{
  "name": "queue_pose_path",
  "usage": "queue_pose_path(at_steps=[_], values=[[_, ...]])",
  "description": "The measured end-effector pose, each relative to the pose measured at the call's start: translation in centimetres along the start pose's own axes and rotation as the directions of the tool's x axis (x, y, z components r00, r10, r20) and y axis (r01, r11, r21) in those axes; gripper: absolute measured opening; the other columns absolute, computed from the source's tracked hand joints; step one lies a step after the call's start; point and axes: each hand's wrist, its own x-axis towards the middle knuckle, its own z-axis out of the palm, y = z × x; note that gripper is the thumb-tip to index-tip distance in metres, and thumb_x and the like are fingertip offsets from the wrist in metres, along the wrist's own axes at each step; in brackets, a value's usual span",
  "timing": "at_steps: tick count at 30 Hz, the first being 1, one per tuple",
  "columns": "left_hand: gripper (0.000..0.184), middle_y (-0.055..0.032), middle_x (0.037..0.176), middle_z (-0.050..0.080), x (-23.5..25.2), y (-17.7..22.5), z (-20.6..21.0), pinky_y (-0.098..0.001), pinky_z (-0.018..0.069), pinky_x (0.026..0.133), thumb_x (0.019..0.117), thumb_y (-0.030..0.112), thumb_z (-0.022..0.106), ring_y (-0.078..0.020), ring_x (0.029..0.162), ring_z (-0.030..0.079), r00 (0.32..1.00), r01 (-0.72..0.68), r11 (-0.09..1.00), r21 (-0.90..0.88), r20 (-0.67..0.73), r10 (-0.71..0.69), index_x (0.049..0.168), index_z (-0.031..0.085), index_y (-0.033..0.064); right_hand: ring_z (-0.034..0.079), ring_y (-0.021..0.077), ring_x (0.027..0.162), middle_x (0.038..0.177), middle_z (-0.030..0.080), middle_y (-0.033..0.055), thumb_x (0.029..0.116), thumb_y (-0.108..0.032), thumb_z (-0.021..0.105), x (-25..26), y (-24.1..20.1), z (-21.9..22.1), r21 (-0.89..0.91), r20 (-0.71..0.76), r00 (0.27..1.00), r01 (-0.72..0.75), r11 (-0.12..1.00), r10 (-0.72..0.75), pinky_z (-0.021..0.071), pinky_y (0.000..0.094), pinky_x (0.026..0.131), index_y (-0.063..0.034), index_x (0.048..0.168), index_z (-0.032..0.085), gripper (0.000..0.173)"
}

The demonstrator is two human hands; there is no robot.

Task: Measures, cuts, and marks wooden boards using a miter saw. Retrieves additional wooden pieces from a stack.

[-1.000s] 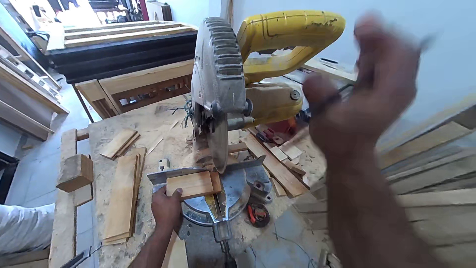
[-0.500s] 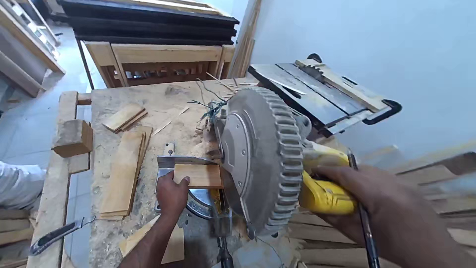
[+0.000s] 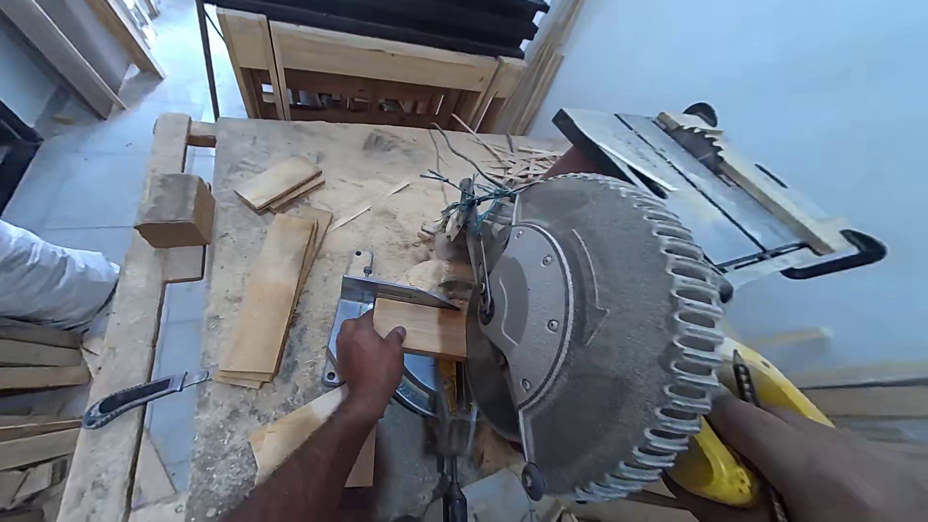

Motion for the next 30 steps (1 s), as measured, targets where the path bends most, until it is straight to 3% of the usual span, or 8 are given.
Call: queue_pose_path(at_steps=[11, 18, 21, 23, 24, 27, 28, 30], values=[[0.042, -0.0146, 0.114, 0.066, 0.3, -0.1, 0.1, -0.0553, 0.0523, 0.095, 0.0883, 0.034, 0.08, -0.0329, 0.111, 0.063, 1.0, 0.016, 1.0, -0.019, 0.009, -0.016, 0.124, 0.072, 0.0125, 0.062, 0.0308, 0.055, 0.066, 0.06, 0.0151, 0.0875, -0.043, 0.07, -0.6, -1.5, 4.1, -0.072, -0.148, 0.989, 0.004, 0.997, -0.015, 0.0465, 0.0433, 0.048, -0.0048, 0.087, 0.062, 0.039], [0.043, -0.0175, 0.118, 0.066, 0.3, 0.1, -0.3, -0.0547, 0.0525, 0.097, 0.0885, 0.033, 0.078, -0.0345, 0.111, 0.064, 0.999, 0.008, 1.0, -0.009, 0.043, -0.008, 0.125, 0.071, 0.0105, 0.068, 0.0371, 0.06, 0.068, 0.064, 0.0174, 0.0745, -0.03, 0.082, -2.5, -4.1, 6.7, 0.017, -0.059, 0.992, -0.108, 0.994, 0.109, 0.0539, 0.0497, 0.05, -0.0046, 0.085, 0.067, 0.031], [0.043, -0.0172, 0.121, 0.067, 0.8, 0.4, -0.7, -0.0536, 0.0513, 0.102, 0.0898, 0.035, 0.076, -0.0331, 0.115, 0.064, 0.997, 0.008, 1.0, 0.021, 0.08, -0.01, 0.124, 0.071, 0.0101, 0.068, 0.0309, 0.061, 0.068, 0.065, 0.0103, 0.075, -0.036, 0.081, -1.0, -1.8, 3.0, 0.05, -0.165, 0.985, -0.045, 0.998, 0.053, 0.0542, 0.048, 0.049, -0.0096, 0.09, 0.07, 0.032], [0.044, -0.0173, 0.121, 0.069, 0.4, 0.5, -1.0, -0.0536, 0.0499, 0.104, 0.091, 0.036, 0.075, -0.0331, 0.116, 0.064, 0.995, -0.025, 0.999, 0.049, 0.098, 0.02, 0.126, 0.071, 0.0087, 0.069, 0.0256, 0.065, 0.078, 0.07, 0.0066, 0.0823, -0.042, 0.073, 0.1, 0.7, 0.8, 0.049, -0.418, 0.908, -0.002, 0.999, 0.023, 0.0543, 0.0461, 0.051, -0.014, 0.104, 0.074, 0.035], [0.044, -0.0164, 0.119, 0.07, 0.1, 0.6, -1.1, -0.0537, 0.0505, 0.103, 0.0901, 0.037, 0.075, -0.0323, 0.115, 0.065, 0.994, -0.045, 0.997, 0.067, 0.099, 0.038, 0.124, 0.071, 0.0085, 0.07, 0.0259, 0.075, 0.089, 0.072, 0.0085, 0.0863, -0.042, 0.072, 0.8, 1.8, 0.1, 0.058, -0.56, 0.828, -0.004, 0.998, 0.036, 0.0553, 0.047, 0.059, -0.0138, 0.11, 0.074, 0.037], [0.05, -0.0137, 0.121, 0.07, -1.6, 0.9, -1.7, -0.0526, 0.051, 0.103, 0.087, 0.038, 0.076, -0.0291, 0.116, 0.066, 0.988, -0.064, 0.991, 0.114, 0.144, 0.047, 0.127, 0.069, 0.0094, 0.06, 0.0361, 0.128, 0.135, 0.064, 0.0203, 0.0927, -0.031, 0.076, 2.2, 4.1, 1.2, 0.231, -0.823, 0.532, -0.002, 0.973, 0.196, 0.0503, 0.0551, 0.105, -0.005, 0.127, 0.065, 0.044], [0.051, -0.0135, 0.121, 0.07, -2.1, 0.8, -1.7, -0.0522, 0.0509, 0.103, 0.0861, 0.037, 0.077, -0.0284, 0.116, 0.066, 0.987, -0.061, 0.993, 0.101, 0.151, 0.046, 0.128, 0.069, 0.0088, 0.053, 0.035, 0.138, 0.143, 0.058, 0.0211, 0.0961, -0.026, 0.072, 2.1, 4.3, 3.2, 0.331, -0.835, 0.462, -0.009, 0.944, 0.297, 0.0454, 0.0537, 0.113, -0.0022, 0.126, 0.062, 0.039], [0.052, -0.0119, 0.117, 0.071, -2.8, 0.5, -1.6, -0.049, 0.0533, 0.1, 0.0845, 0.03, 0.081, -0.0252, 0.11, 0.068, 0.988, -0.028, 1.0, 0.003, 0.153, 0.028, 0.128, 0.067, 0.0055, 0.061, 0.022, 0.127, 0.135, 0.064, 0.015, 0.0999, -0.022, 0.064, 1.8, 2.4, 9.9, 0.64, -0.651, 0.439, -0.122, 0.759, 0.62, 0.0524, 0.0424, 0.106, 0.0011, 0.121, 0.063, 0.032]])
